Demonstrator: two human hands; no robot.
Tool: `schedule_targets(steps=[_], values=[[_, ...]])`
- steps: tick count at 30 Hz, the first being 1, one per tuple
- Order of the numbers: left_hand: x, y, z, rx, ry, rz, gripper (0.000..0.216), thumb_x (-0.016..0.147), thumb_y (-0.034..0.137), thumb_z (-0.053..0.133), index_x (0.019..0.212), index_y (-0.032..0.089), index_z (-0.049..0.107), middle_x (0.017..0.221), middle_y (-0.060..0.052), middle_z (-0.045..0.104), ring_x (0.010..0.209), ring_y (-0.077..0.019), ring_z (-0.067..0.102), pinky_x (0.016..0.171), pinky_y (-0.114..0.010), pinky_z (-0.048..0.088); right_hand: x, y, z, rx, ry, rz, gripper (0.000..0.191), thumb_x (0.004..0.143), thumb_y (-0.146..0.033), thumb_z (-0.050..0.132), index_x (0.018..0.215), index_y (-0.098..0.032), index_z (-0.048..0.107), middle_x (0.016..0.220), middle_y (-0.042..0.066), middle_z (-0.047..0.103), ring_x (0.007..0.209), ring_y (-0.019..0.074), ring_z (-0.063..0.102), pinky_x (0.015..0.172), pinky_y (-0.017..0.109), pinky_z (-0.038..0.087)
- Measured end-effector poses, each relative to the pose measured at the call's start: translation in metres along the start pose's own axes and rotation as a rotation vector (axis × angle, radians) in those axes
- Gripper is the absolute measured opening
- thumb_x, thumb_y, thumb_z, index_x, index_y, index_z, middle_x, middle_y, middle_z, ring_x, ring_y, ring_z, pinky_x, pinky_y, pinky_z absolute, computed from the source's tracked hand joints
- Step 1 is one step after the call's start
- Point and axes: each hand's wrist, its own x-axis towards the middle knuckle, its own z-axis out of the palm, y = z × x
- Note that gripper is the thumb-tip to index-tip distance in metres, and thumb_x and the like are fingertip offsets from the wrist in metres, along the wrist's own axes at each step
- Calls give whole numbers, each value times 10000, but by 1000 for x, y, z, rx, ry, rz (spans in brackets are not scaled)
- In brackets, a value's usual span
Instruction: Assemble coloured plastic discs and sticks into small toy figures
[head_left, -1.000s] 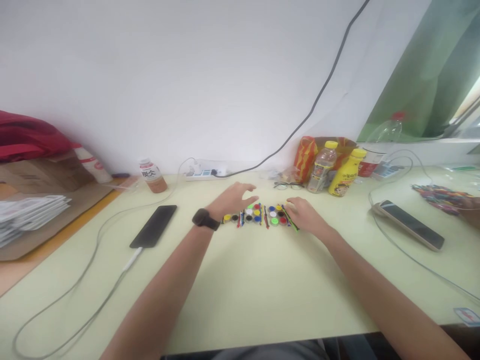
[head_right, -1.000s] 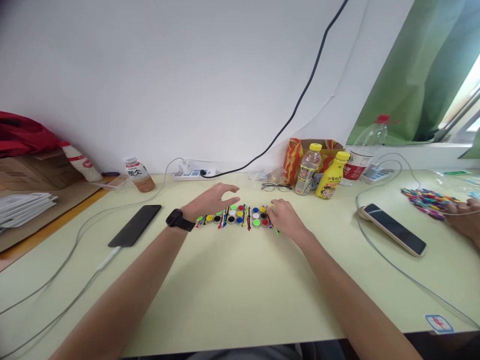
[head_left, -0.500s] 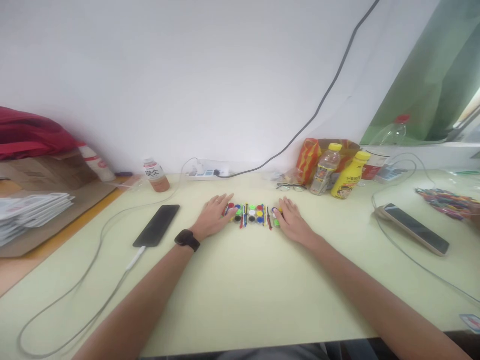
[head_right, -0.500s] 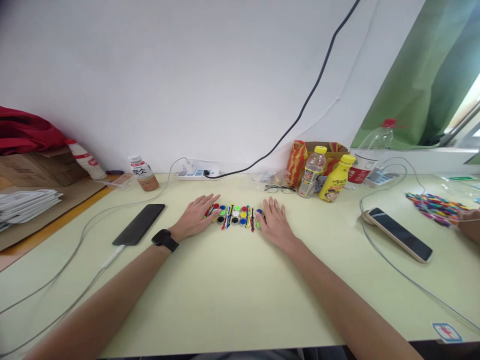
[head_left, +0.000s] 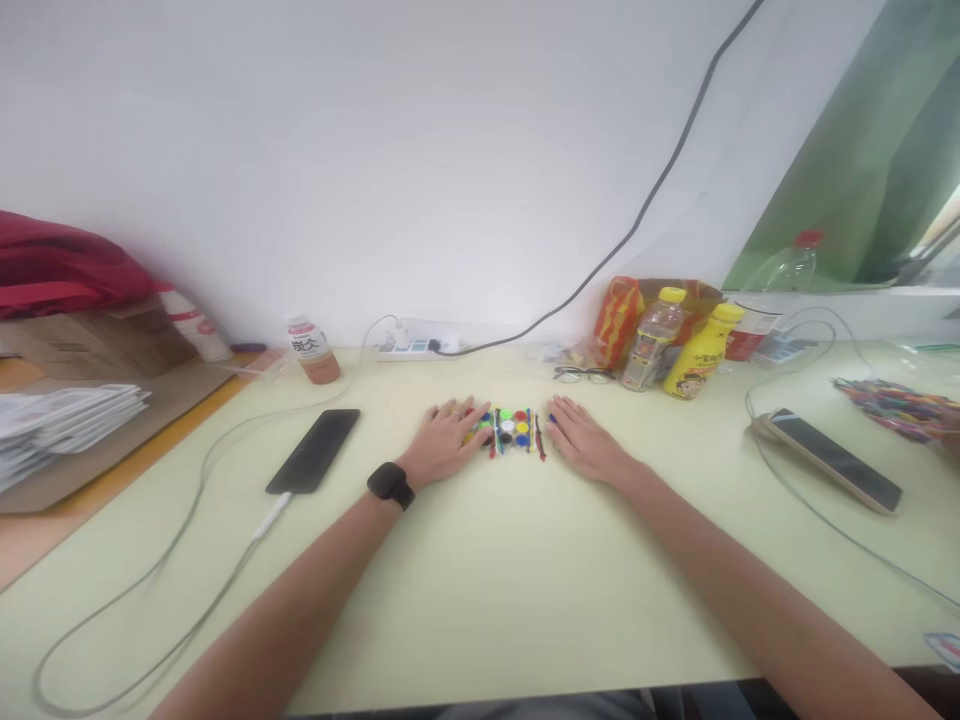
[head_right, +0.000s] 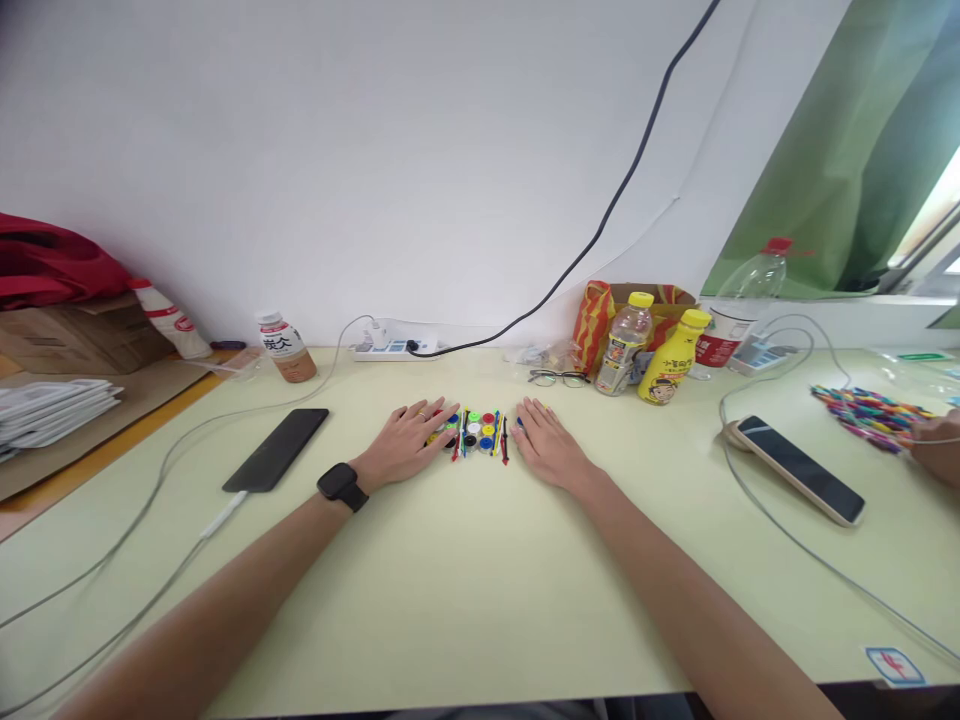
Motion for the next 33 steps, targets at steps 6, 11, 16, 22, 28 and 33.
schedule_targets(steps=[6,11,16,22,28,33], values=[[5,13,4,20,22,15,565,1072,597,288,1562,365,448,1607,-71,481,1435,-322,445,1137,-486,333,2,2,0,15,14,-1,732,1080,-589,164,1627,-145,363,1713,119,263,1604,256,177,1318,466,150],[8,21,5,11,34,31,554,1070,588,315,1556,363,457,1606,-73,482,1430,-323,450,1129,-490,347,2,0,-1,21,-7,-3,739,1080,-588,163,1628,-133,360,1716,122,250,1608,250,156,1322,453,139],[11,29,6,-15,8,22,567,1064,601,318,1566,371,443,1620,-69,467,1467,-351,415,1169,-550,306,1,-3,-4,37,-11,20,735,1074,-600,186,1656,-166,302,1724,106,223,1610,261,141,1319,500,124],[6,14,-10,-100,78,-85,561,1077,590,287,1596,399,384,1676,-20,381,1567,-348,263,1242,-592,196,-8,11,-19,98,71,80,732,1076,-591,189,1665,-163,273,1724,98,232,1611,257,142,1324,488,118],[3,-27,-5,-240,135,-256,542,1099,472,222,1475,249,543,1535,-67,565,1459,-280,451,1231,-472,322,-11,15,-53,118,445,147,537,1070,-509,348,1404,-181,610,1456,143,623,1370,313,558,1183,507,415],[8,-44,9,-247,130,-269,441,1072,393,294,1269,229,653,1386,-82,672,1350,-283,548,1220,-476,349,-41,-34,-118,123,998,-110,223,1030,-392,558,1038,-232,713,972,90,735,931,264,698,875,439,576]])
